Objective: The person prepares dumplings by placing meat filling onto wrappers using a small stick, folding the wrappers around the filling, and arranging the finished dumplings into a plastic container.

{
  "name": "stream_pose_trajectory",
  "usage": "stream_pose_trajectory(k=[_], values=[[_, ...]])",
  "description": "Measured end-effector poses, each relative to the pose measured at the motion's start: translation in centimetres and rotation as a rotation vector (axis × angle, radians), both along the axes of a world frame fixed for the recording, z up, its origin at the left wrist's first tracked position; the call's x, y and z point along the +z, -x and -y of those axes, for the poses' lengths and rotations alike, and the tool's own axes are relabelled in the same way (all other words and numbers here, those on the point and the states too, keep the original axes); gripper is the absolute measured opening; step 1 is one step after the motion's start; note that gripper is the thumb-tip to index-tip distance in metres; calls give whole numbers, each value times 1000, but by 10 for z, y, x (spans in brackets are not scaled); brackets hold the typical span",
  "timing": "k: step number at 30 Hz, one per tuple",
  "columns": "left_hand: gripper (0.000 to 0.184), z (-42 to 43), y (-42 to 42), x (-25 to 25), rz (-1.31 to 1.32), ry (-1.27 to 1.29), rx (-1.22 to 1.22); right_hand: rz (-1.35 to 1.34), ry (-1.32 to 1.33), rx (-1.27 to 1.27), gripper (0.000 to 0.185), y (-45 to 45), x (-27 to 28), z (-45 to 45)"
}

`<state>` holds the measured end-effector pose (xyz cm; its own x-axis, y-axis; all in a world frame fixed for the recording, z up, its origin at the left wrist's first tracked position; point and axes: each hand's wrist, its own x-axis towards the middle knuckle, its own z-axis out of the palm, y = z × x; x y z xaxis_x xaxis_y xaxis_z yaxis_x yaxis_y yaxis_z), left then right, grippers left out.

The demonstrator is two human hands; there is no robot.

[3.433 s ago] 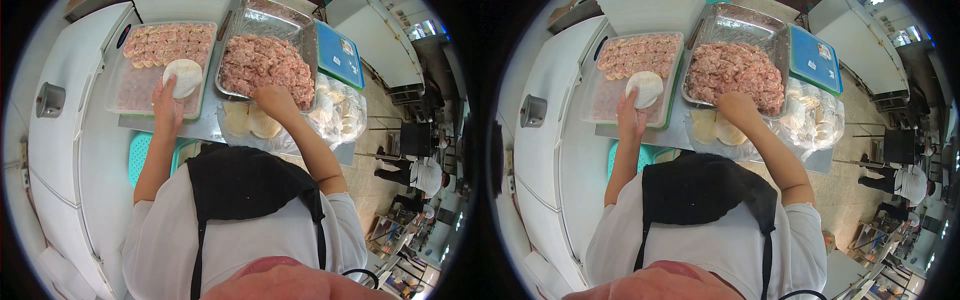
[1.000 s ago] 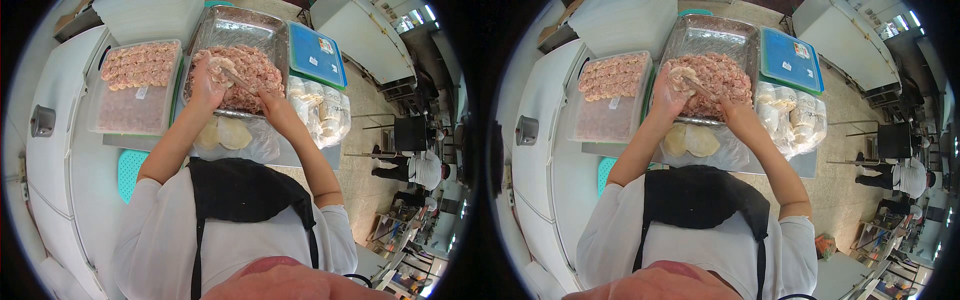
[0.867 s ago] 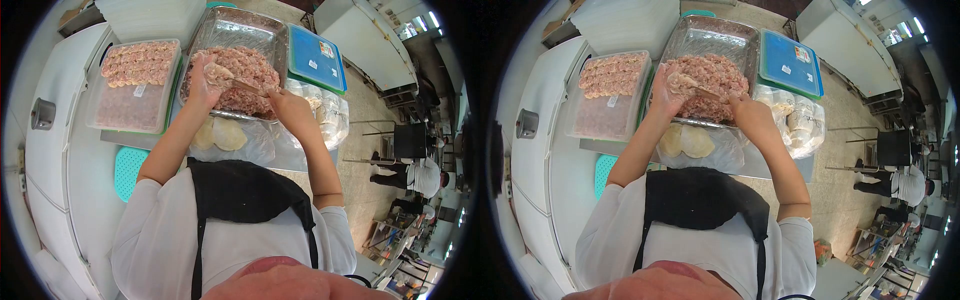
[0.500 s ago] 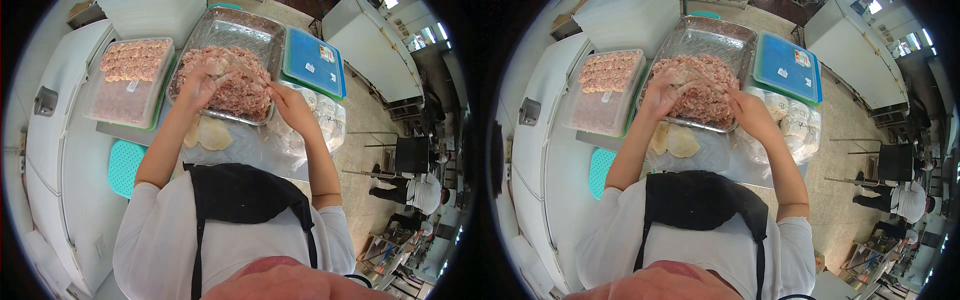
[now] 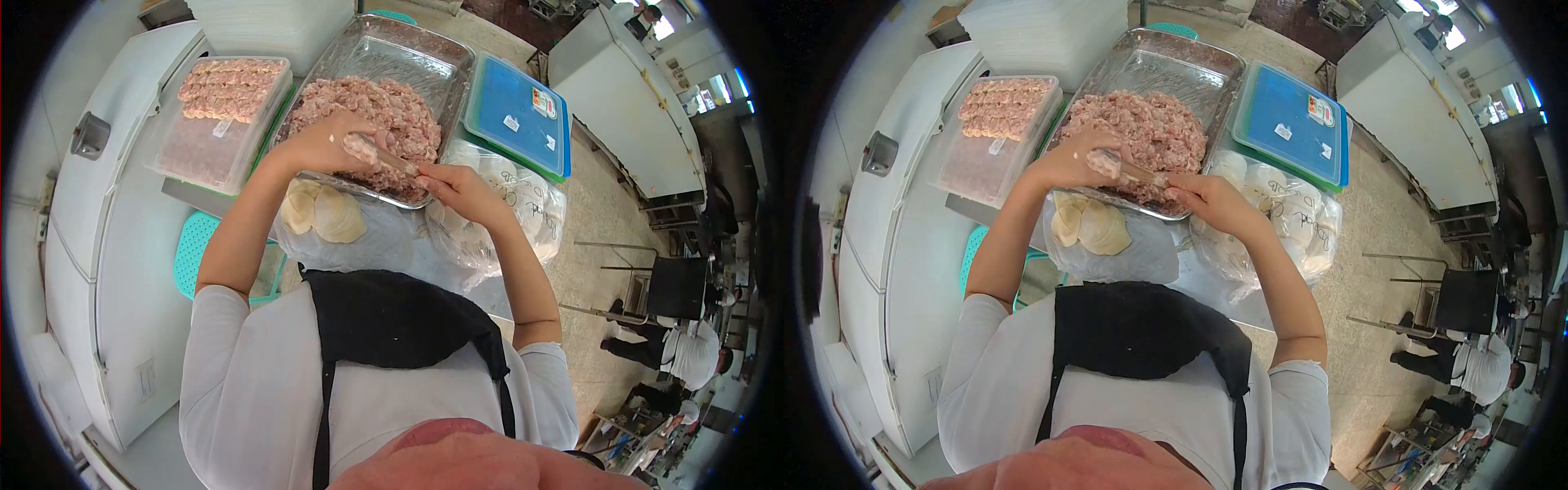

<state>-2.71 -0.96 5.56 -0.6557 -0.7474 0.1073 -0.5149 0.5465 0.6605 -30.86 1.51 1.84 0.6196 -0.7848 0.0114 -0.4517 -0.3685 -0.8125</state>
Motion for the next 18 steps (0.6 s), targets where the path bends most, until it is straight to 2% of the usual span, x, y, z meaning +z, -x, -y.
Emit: stream_pose_trajectory(k=[2, 3, 4, 5, 6, 7, 9, 10, 12, 13, 14, 15, 16, 18], values=[[35, 2, 4, -10, 12, -87, 80, 117, 280, 54, 29, 4, -32, 17], [33, 4, 6, -18, 23, -175, 150, 121, 279, 61, 29, 6, -29, 20], [33, 10, 3, -39, 25, -174, 157, -102, 366, -36, 28, 9, -20, 23], [35, 20, -3, -67, -66, -156, 337, -326, 452, -136, 27, 9, -12, 26], [38, 26, -7, -79, -160, -133, 518, -322, 459, -130, 27, 4, -4, 20], [38, 22, -5, -74, -161, -128, 525, -260, 511, -198, 26, -5, 3, 7], [48, 12, 1, -63, -163, -383, 699, -196, 560, -260, 26, -12, -7, 5], [48, 12, 0, -60, -165, -385, 704, -189, 572, -212, 26, -13, -32, 13], [56, 15, -1, -57, -153, -334, 331, -185, 580, -168, 26, -8, -45, 20], [56, 16, -4, -60, -163, -326, 338, -355, 530, -186, 25, 1, -39, 29], [53, 17, -10, -66, -346, -420, 338, -519, 471, -210, 25, 6, -33, 35], [49, 17, -13, -69, -529, -516, 333, -518, 473, -209, 25, 10, -25, 35], [49, 13, -12, -64, -529, -522, 332, -514, 452, -209, 24, 14, -14, 30], [29, 8, -8, -52, -1083, -832, 278, -515, 439, -212, 24, 16, 2, 21]])
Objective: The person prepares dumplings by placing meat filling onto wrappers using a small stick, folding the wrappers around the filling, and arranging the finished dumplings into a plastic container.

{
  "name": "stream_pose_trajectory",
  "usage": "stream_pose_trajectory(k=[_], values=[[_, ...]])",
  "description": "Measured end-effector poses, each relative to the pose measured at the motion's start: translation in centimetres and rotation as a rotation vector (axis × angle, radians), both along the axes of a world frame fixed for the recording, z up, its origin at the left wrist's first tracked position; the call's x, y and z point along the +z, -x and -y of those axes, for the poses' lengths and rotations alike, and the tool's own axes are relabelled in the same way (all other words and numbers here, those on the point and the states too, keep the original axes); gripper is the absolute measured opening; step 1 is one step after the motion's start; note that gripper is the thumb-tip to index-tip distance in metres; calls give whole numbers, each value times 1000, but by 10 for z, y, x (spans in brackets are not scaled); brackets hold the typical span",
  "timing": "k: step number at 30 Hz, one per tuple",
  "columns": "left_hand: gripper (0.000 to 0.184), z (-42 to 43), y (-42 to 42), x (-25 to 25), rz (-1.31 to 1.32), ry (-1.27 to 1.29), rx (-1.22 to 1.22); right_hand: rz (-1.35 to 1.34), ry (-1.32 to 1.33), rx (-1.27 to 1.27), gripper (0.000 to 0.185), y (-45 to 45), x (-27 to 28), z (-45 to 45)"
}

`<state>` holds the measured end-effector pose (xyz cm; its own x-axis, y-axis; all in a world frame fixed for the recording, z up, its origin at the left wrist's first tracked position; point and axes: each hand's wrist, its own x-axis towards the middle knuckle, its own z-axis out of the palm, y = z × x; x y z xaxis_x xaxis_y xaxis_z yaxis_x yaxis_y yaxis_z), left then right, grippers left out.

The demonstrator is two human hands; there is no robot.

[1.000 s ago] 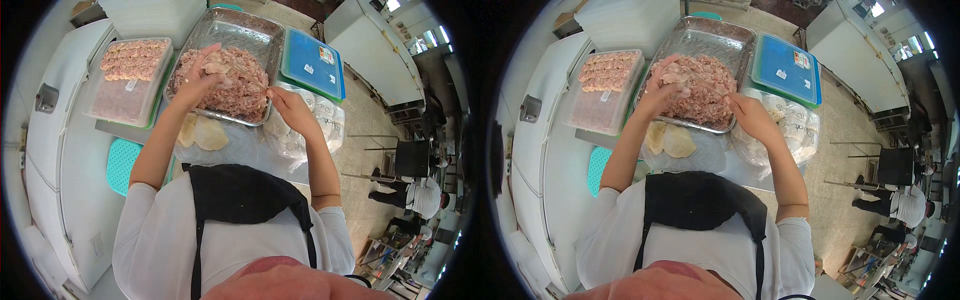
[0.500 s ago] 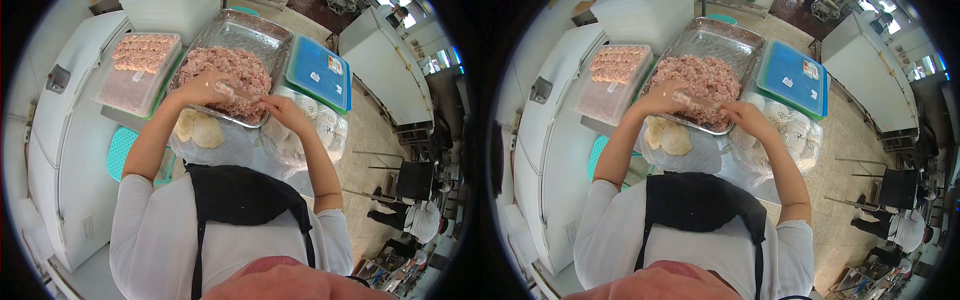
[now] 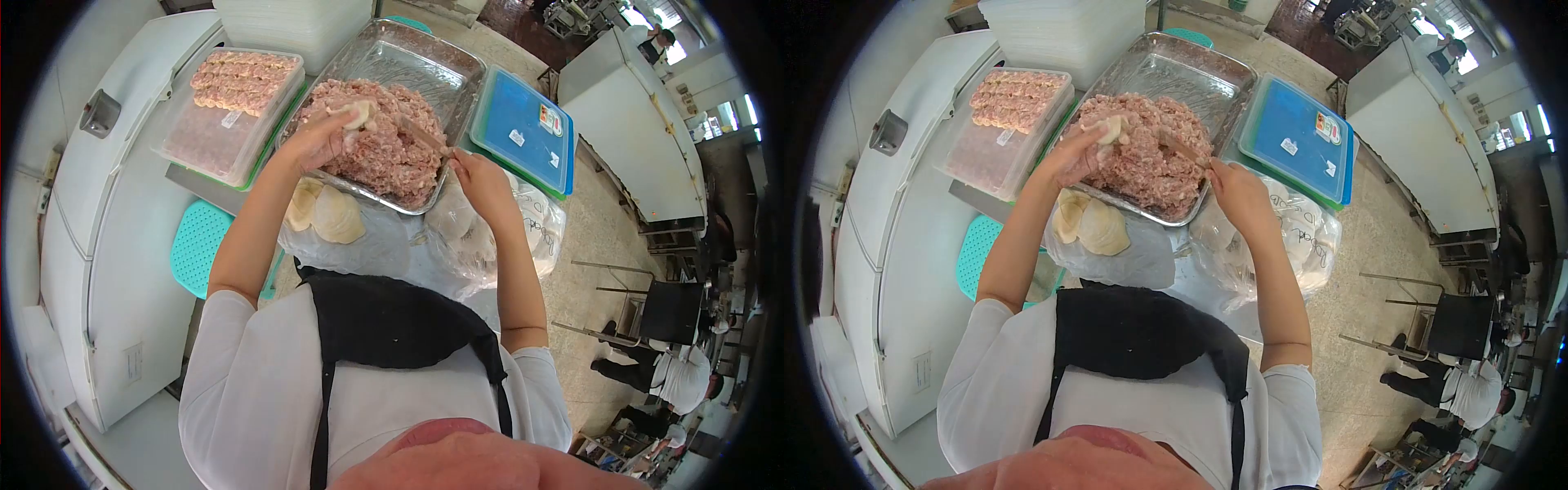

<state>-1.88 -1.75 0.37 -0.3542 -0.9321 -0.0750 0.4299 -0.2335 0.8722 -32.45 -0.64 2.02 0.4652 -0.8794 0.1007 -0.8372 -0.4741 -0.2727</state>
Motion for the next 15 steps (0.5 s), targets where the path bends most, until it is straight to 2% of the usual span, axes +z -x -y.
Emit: stream_pose_trajectory(k=[1, 2, 3, 5, 9, 10, 11, 12, 13, 14, 15], values=[[29, 2, 0, -3, -7, 4, 2, 112, 38, -13, 26, -3, 5, -6], [27, 5, -1, -10, -199, -78, -4, 226, 75, -24, 27, -8, 9, -10], [26, 6, -2, -15, -389, -163, -10, 222, 76, -21, 27, -15, 12, -14], [29, 9, 0, -24, -403, -144, -66, 343, 196, -5, 29, -28, 15, -23], [40, 6, 4, -16, -444, -112, -184, 297, 218, 67, 29, -34, -16, -12], [40, 4, 3, -12, -442, -110, -184, 127, 112, -32, 29, -26, -22, -3], [45, 1, 1, -7, -230, -15, -127, -41, 5, -129, 29, -17, -26, 4], [51, -2, 0, -2, -18, 80, -69, -40, 10, -128, 29, -10, -23, 6], [51, -7, 0, 7, -19, 86, -66, 75, 13, -104, 29, -3, -18, 8], [59, -17, 3, 17, 358, 326, 79, 190, 9, -84, 29, 2, -14, 5], [68, -21, 5, 22, 736, 567, 226, 190, 9, -85, 29, 5, -8, 3]])
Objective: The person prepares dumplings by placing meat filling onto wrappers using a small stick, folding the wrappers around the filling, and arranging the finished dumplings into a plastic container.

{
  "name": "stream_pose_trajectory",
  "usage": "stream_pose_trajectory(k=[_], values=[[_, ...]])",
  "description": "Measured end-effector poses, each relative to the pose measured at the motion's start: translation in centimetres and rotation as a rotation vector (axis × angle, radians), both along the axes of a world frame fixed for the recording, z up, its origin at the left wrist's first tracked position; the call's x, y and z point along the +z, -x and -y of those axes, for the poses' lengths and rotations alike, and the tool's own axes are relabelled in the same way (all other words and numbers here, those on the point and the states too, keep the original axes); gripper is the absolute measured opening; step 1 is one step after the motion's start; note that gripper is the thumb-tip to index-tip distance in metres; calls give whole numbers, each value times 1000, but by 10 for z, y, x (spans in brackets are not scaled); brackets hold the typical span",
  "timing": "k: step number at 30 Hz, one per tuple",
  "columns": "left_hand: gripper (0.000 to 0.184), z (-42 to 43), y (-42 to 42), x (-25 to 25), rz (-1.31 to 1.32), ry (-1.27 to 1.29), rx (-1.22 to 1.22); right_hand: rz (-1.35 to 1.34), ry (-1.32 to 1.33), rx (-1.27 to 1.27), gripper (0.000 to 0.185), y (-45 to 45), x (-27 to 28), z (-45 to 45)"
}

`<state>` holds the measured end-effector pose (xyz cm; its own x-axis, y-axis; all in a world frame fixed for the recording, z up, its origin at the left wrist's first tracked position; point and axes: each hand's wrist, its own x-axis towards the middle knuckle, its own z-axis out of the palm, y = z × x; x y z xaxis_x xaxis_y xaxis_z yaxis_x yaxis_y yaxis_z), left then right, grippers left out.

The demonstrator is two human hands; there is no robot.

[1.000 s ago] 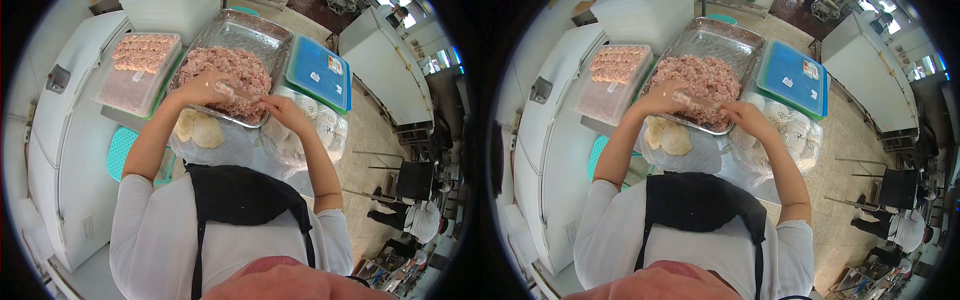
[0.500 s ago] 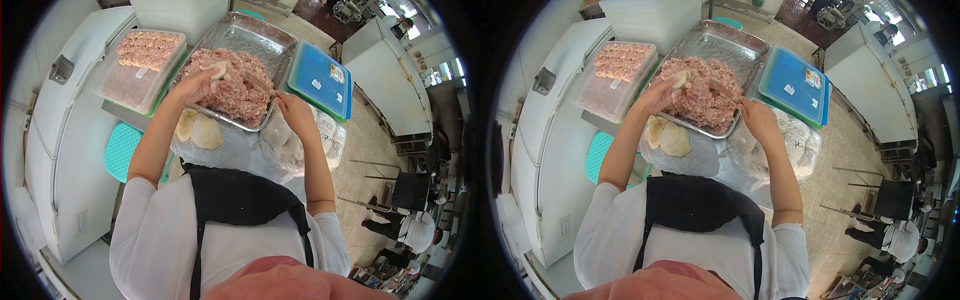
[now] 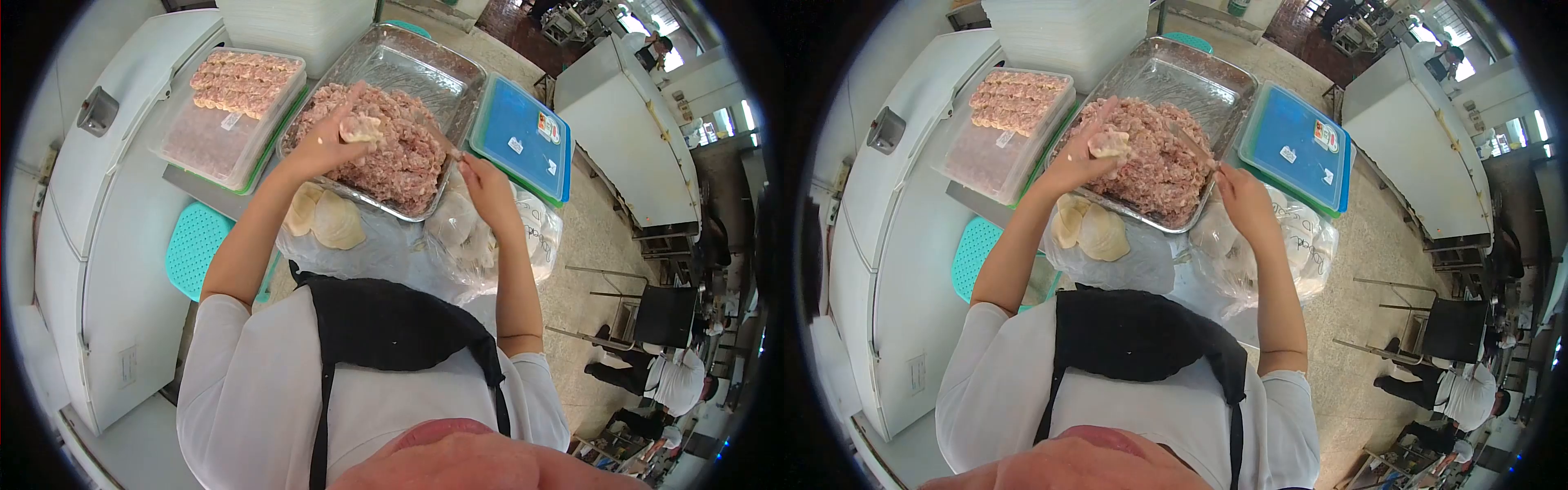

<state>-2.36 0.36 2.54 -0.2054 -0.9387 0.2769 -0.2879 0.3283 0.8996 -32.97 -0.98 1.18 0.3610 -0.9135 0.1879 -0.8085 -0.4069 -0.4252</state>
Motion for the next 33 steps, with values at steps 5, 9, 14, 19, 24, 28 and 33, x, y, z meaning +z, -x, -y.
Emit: stream_pose_trajectory(k=[5, 9, 14, 19, 24, 28, 33], values=[[55, 10, 1, -11, 254, 367, 8, 277, -245, 233, 32, -14, 56, -25], [35, 10, 2, 20, 464, 80, -279, 272, -139, 392, 29, -27, 20, -26], [38, 9, 2, -9, 363, -102, -99, 42, 0, 252, 27, -23, 55, -31], [53, 4, 3, 6, 372, -158, -158, -28, 118, 198, 28, -30, 42, -39], [82, -14, -3, 24, 249, -8, -130, 370, -111, 170, 29, -7, 74, -43], [72, -13, -14, 29, 185, 158, -221, 285, -218, 167, 30, -27, 91, -62], [46, -11, -32, 20, 369, 5, -296, 24, -81, 231, 29, -58, 86, -65]])
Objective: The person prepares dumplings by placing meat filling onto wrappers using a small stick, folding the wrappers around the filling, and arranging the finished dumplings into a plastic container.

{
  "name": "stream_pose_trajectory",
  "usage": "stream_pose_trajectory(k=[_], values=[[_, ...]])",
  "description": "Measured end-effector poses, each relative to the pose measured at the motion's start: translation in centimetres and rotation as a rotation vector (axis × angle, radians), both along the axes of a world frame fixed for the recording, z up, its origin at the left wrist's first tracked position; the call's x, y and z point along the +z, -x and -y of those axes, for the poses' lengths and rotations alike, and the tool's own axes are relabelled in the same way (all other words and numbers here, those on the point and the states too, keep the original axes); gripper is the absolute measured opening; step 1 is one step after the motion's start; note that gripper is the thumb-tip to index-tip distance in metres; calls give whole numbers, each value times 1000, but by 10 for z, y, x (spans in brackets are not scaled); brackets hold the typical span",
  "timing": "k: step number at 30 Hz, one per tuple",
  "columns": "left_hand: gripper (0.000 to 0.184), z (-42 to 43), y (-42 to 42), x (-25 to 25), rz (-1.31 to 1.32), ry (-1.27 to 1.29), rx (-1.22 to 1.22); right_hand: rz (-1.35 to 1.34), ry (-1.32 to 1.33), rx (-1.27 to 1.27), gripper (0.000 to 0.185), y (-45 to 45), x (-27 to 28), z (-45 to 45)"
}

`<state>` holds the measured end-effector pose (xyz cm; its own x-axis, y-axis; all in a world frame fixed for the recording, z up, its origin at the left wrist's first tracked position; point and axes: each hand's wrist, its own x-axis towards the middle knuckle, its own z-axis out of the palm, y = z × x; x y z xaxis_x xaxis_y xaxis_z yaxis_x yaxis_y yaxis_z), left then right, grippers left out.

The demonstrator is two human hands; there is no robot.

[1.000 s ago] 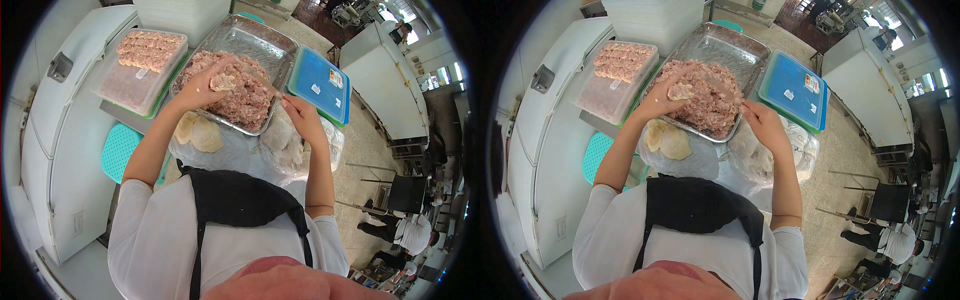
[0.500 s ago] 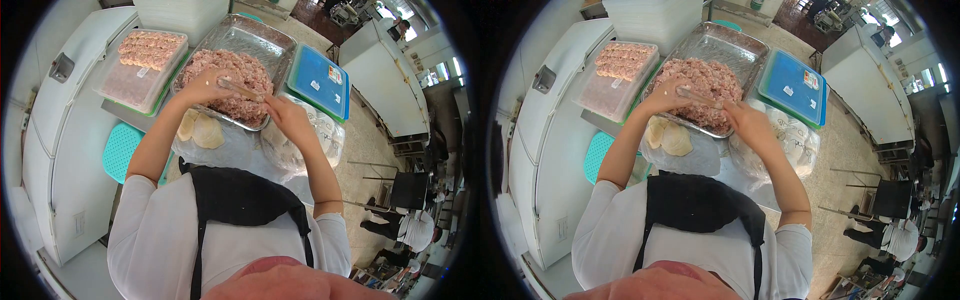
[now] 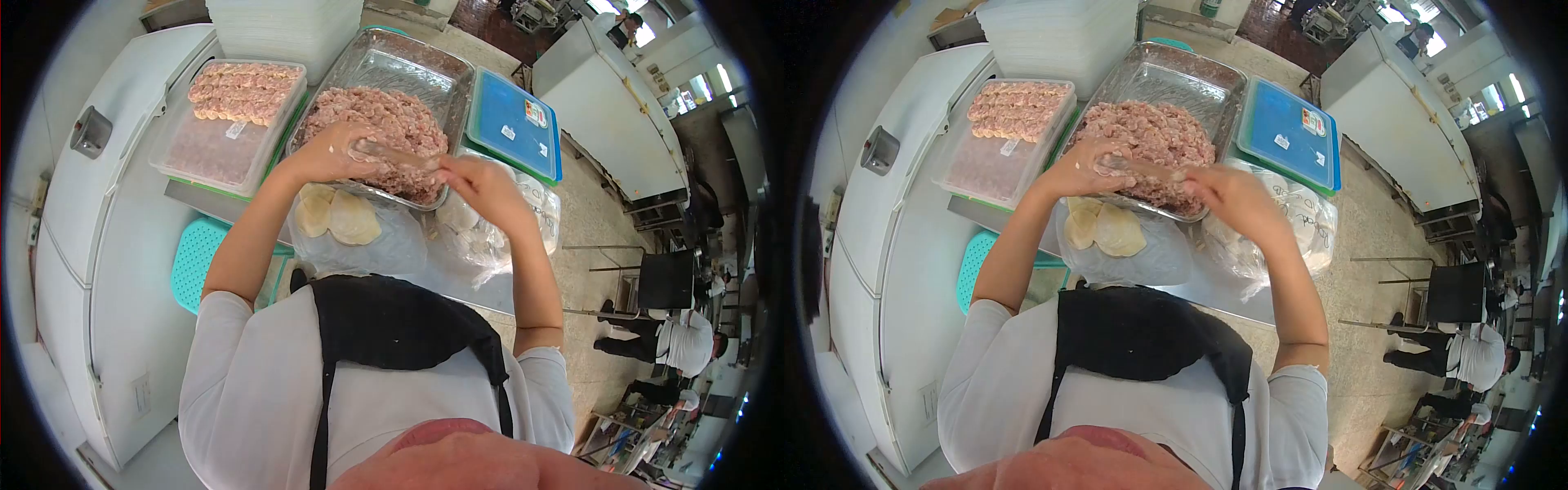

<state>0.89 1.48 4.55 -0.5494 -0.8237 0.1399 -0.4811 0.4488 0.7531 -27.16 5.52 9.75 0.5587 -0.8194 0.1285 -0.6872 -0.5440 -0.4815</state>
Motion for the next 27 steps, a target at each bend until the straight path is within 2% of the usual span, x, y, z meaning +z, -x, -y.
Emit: stream_pose_trajectory(k=[1, 2, 3, 4, 5, 6, 7, 9, 13, 16, 18, 19, 21, 22, 24, 25, 27], values=[[46, 3, -7, -17, -1, 2, -3, -132, 110, -68, 28, -3, 6, 1], [46, 8, -15, -42, -48, 118, 129, -119, 227, -110, 27, -8, 7, -4], [46, 8, -21, -45, -96, 231, 263, -120, 228, -110, 27, -17, 5, -8], [46, 13, -30, -45, -97, 229, 260, -59, 270, -88, 26, -29, 0, -14], [48, 19, -39, -43, -112, 140, 148, 1, 311, -67, 25, -41, -3, -18], [50, 20, -48, -35, -127, 52, 35, -104, 307, -70, 23, -54, -3, -19], [50, 15, -54, -26, -127, 51, 33, -105, 306, -72, 23, -60, 0, -17], [50, -2, -66, -4, -200, -49, 162, -93, 218, -105, 24, -67, 10, -9], [46, -16, -101, 10, -318, 54, 172, 142, 92, -78, 27, -99, 31, -21], [43, -10, -131, 5, -317, -83, 87, 25, 170, -34, 28, -145, 2, -23], [45, -9, -149, 4, -356, -292, 96, 13, 124, -50, 30, -161, -10, -19], [45, -10, -158, 2, -361, -292, 101, 4, 80, -65, 32, -169, -11, -18], [39, -12, -177, -2, -274, -127, 221, -37, -18, -106, 32, -173, -7, -18], [39, -5, -191, -16, -274, -130, 226, 42, -28, -129, 31, -169, -13, -17], [43, 17, -230, -53, -123, 192, 294, 158, -29, -191, 30, -162, -23, -20], [43, 19, -248, -54, -122, 189, 300, 158, -32, -186, 30, -154, -33, -21], [49, 21, -283, -54, -186, -51, 320, 330, -68, -311, 31, -134, -60, -24]])
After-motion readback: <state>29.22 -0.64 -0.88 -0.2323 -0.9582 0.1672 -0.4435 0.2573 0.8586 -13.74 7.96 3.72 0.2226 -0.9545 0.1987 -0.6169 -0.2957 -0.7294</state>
